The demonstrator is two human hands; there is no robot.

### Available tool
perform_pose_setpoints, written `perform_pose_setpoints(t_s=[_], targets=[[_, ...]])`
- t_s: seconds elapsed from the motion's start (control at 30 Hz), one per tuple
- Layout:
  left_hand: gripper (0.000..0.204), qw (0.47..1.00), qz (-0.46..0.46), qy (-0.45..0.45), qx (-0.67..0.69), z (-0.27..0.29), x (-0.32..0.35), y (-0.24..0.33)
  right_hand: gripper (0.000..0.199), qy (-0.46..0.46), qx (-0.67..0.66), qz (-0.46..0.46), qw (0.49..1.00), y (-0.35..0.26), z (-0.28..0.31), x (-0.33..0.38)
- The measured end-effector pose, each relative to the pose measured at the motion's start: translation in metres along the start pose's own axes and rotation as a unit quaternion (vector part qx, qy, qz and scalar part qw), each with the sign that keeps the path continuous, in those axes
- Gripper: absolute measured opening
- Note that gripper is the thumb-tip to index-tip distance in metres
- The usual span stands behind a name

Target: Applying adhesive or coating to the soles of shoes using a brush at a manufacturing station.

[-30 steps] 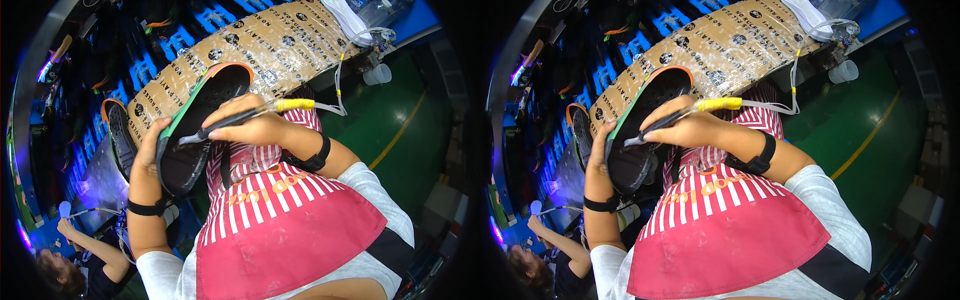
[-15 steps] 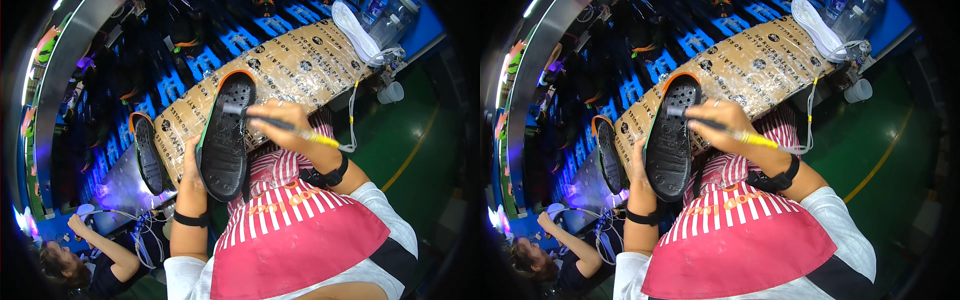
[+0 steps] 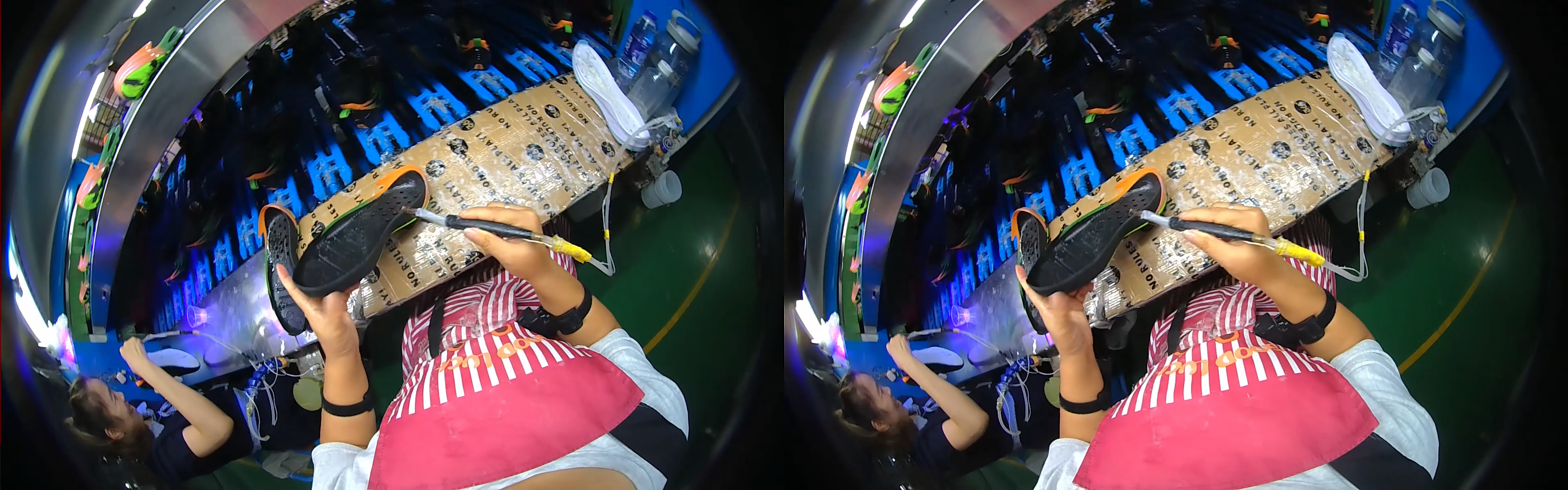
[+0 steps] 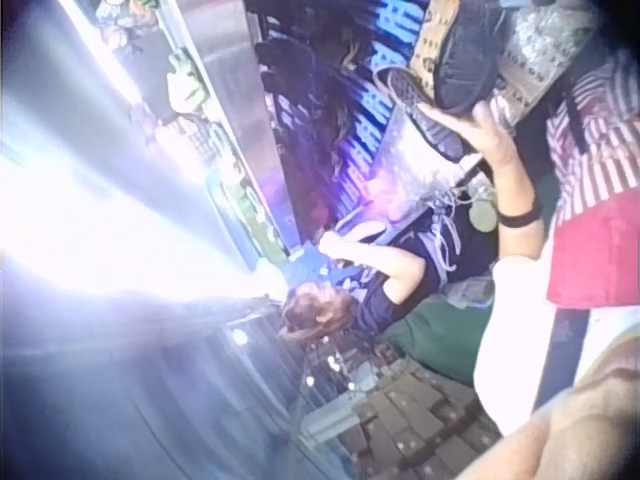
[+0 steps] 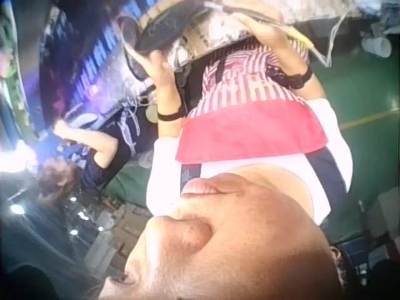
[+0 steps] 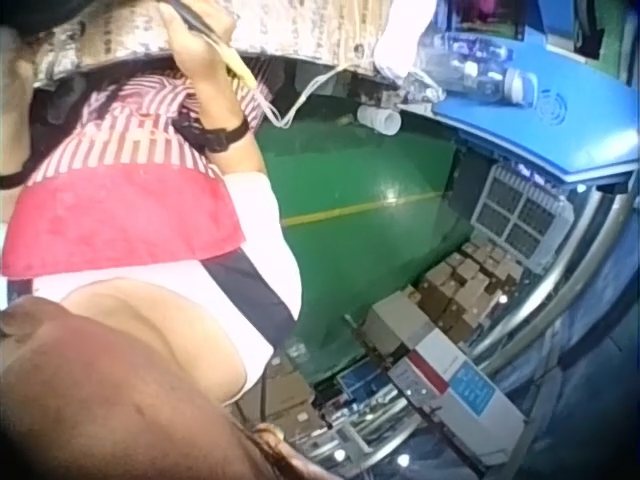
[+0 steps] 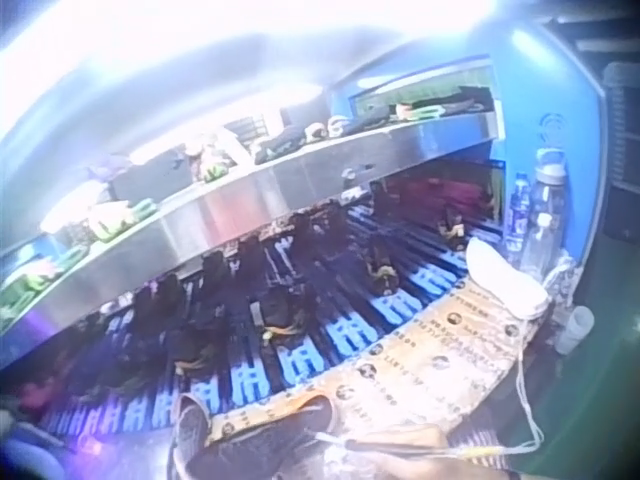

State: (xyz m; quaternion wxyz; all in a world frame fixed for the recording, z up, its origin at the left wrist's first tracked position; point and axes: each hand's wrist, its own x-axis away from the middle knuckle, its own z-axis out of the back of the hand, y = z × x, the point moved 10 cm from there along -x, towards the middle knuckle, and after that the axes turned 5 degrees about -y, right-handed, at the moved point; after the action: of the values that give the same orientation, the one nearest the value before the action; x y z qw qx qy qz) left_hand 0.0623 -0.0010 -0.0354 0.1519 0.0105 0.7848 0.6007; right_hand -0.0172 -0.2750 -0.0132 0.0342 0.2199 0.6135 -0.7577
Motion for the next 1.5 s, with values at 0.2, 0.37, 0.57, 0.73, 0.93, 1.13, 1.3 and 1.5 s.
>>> perform_pose_setpoints(t_s=[0.2, 0.37, 0.57, 0.73, 0.93, 1.13, 1.3, 1.5], targets=[[0.079, 0.996, -0.012, 0.058, -0.059, 0.007, -0.021, 0.015, 0.020, 0.012, 0.009, -0.012, 1.000, 0.004, 0.003, 0.000], [0.064, 0.990, -0.108, 0.082, -0.040, 0.030, -0.027, 0.058, 0.021, 0.012, 0.005, -0.026, 1.000, 0.012, 0.005, 0.001], [0.062, 0.934, -0.297, 0.178, -0.091, 0.068, -0.014, 0.176, 0.021, -0.023, -0.032, -0.099, 0.994, 0.024, -0.007, -0.005], [0.060, 0.839, -0.438, 0.318, -0.054, 0.138, 0.004, 0.266, 0.021, -0.010, -0.048, -0.096, 0.994, 0.029, -0.007, -0.011], [0.040, 0.695, -0.535, 0.464, -0.125, 0.165, 0.007, 0.346, 0.021, -0.012, -0.054, -0.139, 0.989, 0.034, -0.012, -0.017], [0.065, 0.641, -0.581, 0.492, -0.102, 0.273, -0.051, 0.398, 0.022, -0.019, -0.043, -0.151, 0.987, 0.032, -0.012, -0.022], [0.086, 0.675, -0.375, 0.553, -0.314, 0.341, -0.180, 0.400, 0.021, 0.004, -0.010, -0.139, 0.990, 0.034, -0.014, -0.026], [0.094, 0.751, -0.079, 0.403, -0.516, 0.447, -0.305, 0.391, 0.021, -0.001, -0.004, -0.115, 0.993, 0.025, -0.030, -0.031]])
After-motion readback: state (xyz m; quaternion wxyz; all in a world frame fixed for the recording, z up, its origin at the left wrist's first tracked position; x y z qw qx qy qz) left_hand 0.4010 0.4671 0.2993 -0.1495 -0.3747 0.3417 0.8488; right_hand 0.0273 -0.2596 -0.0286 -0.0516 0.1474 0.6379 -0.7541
